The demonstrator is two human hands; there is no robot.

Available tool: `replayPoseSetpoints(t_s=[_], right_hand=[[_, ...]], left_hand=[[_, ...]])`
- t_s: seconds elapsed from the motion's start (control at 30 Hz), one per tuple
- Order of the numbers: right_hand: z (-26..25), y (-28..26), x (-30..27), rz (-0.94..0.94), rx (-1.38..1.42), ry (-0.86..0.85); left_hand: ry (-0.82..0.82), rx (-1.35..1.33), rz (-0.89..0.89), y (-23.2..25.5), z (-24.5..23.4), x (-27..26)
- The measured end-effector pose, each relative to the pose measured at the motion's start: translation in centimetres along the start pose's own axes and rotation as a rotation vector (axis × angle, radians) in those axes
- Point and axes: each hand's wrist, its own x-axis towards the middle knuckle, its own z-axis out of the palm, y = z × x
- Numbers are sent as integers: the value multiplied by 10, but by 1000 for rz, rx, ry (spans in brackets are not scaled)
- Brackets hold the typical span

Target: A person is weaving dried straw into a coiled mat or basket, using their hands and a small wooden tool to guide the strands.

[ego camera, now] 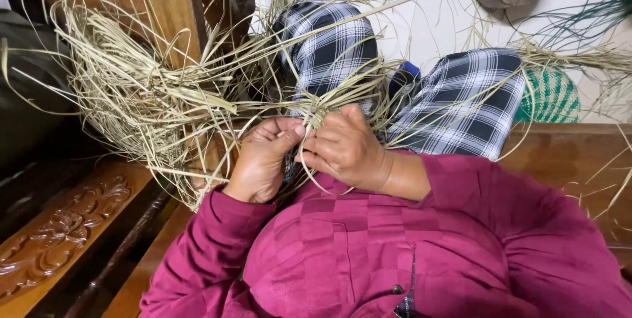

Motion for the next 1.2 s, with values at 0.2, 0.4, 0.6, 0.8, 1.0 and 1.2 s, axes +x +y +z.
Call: replayPoseSetpoints(t_s=[0.2, 0.4, 0.6, 0.8, 1.0, 1.2], right_hand=[[9, 1, -10, 185, 46, 9], [15, 4, -13, 96, -35, -39], [19, 5, -21, -41, -163, -44], [23, 1, -23, -126, -357, -83], [23, 3, -24, -125, -392, -97], [6, 9, -19, -100, -385, -92]], left_hand=[[135, 44, 102, 9, 22, -13], [168, 296, 145, 12, 13, -11], [125, 409, 178, 12, -4, -5], [69, 594, 152, 23, 0, -11], [34, 904, 232, 33, 9, -20], [43, 951, 277, 30, 5, -20]])
